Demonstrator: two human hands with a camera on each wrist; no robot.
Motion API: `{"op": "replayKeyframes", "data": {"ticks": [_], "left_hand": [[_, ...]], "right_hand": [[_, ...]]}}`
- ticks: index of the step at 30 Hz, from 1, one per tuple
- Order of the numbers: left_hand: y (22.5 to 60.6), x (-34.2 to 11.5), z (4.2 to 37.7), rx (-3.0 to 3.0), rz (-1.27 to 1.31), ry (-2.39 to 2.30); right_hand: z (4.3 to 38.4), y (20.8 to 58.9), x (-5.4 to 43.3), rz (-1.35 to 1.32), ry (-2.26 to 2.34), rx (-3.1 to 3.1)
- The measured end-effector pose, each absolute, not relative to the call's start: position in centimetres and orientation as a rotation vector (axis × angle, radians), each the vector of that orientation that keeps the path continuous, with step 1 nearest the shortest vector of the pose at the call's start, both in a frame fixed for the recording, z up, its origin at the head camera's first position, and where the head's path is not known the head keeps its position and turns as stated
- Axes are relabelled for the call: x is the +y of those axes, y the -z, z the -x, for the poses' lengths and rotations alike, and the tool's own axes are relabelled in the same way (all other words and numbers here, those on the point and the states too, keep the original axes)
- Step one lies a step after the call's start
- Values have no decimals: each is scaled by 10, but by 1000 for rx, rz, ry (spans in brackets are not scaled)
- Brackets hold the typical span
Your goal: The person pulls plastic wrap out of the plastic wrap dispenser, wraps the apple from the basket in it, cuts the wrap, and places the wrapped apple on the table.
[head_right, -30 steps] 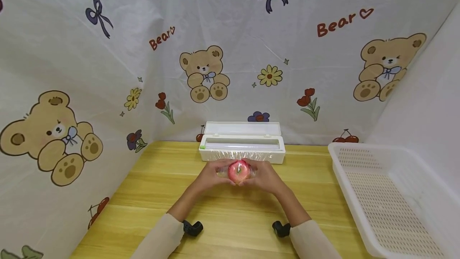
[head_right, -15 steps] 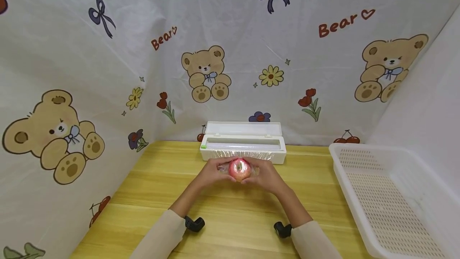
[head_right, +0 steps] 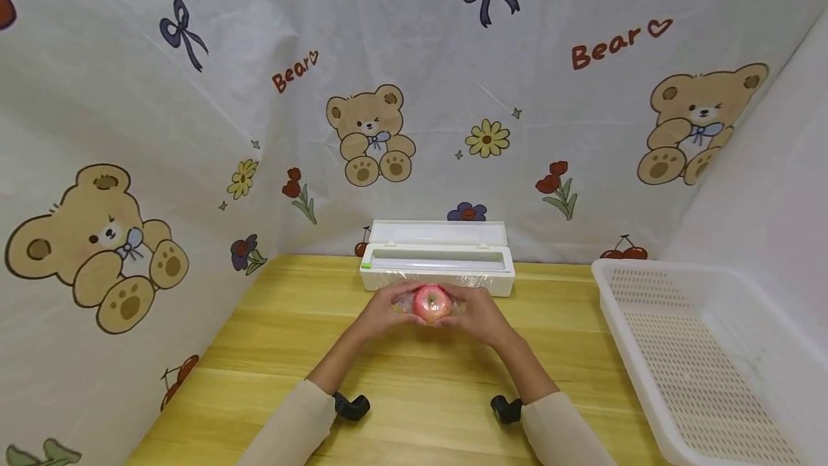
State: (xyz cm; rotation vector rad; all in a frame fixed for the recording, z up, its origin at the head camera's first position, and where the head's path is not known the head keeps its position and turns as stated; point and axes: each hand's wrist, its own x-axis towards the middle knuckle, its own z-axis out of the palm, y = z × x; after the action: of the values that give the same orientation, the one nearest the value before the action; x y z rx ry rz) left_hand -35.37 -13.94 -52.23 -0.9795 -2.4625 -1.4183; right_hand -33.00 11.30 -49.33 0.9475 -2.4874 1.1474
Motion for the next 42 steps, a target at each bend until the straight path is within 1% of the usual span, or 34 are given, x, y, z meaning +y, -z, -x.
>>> {"op": "replayKeyframes", "data": {"ticks": [11,16,42], "left_hand": [[523,-139,352,-2445,956,1438],[527,-140,354,-2419,993,1453],[535,-137,357,-2469,892,1512]], "right_hand": [[336,496,114,-937,-1183,-2523],[338,501,112,-901,-1190,-2547],[347,509,109,-870,-1245,-2596]]}}
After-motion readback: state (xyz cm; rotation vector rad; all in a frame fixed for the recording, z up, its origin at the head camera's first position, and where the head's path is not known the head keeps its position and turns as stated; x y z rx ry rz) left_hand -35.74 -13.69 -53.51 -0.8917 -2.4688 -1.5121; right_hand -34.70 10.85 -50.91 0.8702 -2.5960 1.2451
